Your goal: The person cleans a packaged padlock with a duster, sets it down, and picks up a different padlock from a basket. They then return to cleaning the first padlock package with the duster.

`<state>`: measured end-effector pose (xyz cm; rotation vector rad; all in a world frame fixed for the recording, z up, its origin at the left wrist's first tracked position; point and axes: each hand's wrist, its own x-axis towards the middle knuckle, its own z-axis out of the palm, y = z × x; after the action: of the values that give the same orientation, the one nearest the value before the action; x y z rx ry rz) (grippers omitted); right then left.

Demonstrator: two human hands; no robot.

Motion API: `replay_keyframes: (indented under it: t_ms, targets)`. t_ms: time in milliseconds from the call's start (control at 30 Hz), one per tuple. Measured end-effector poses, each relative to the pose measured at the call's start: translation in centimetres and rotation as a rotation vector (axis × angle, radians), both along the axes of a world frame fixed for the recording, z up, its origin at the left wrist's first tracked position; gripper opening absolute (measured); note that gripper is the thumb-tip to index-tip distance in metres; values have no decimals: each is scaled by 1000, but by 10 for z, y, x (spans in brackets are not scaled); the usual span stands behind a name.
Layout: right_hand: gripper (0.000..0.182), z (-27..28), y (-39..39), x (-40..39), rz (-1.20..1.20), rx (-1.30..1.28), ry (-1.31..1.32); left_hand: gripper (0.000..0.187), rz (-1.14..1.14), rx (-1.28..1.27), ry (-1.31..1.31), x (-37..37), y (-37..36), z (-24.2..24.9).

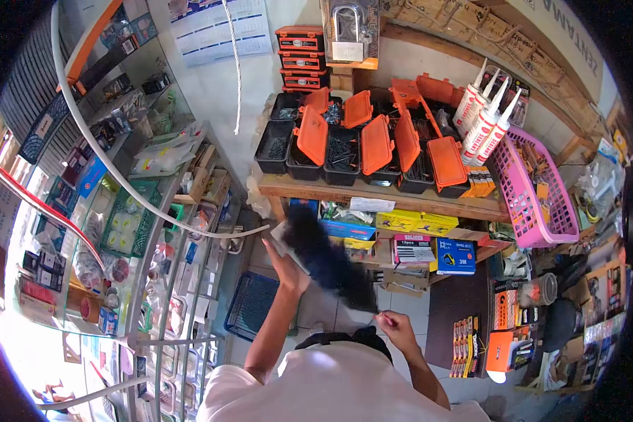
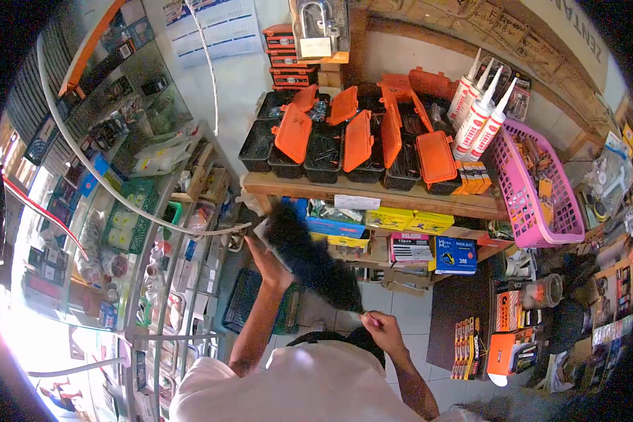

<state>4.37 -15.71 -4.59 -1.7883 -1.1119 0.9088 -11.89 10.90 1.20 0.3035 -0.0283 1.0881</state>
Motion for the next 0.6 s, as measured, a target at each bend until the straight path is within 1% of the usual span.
replay_keyframes:
  t_ms: [33,67,100,133,167,200,267,300,333,367,400,433,467,500,533,567,600]
  targets:
    - [22,-8,1,0,-32,27,40,71,191,-264,448,-1,-14,28]
    - [22,-8,1,0,-35,26,38,71,218,-240,453,3,-17,37]
    - [24,-8,3,0,-12,50,14,71,215,-239,449,0,-13,22]
    - [26,-7,5,0,11,74,-8,70,114,-152,330,-7,-5,-4]
    - [26,-7,7,-2,10,78,-13,70,15,-62,210,-9,2,-18]
    - [26,-7,9,-3,-20,115,-23,70,96,-219,269,-1,-14,25]
    - [26,-1,10,-5,-51,148,-31,69,56,-240,294,-2,-12,19]
    - [25,10,11,-5,28,62,-23,69,15,-261,321,-3,-11,11]
    - [25,16,12,-5,103,-21,-13,70,-172,112,13,-7,10,-40]
    - [25,13,14,-4,97,-16,-14,70,-178,116,13,-3,5,-27]
    - [24,6,15,-3,28,32,27,68,8,-52,262,3,-5,-1]
    - [23,0,15,-2,-42,77,68,67,195,-223,511,7,-12,13]
    - [23,-4,13,-2,-52,77,68,64,151,-181,460,10,-11,14]
    - [23,-9,11,0,21,38,132,64,141,-178,461,10,-4,-4]
    - [23,-11,11,1,91,4,196,65,27,-91,344,9,10,-37]
    - [23,-6,12,2,71,16,198,66,-96,-2,229,7,18,-56]
    - [21,4,13,4,44,-13,122,66,-125,14,232,4,18,-58]
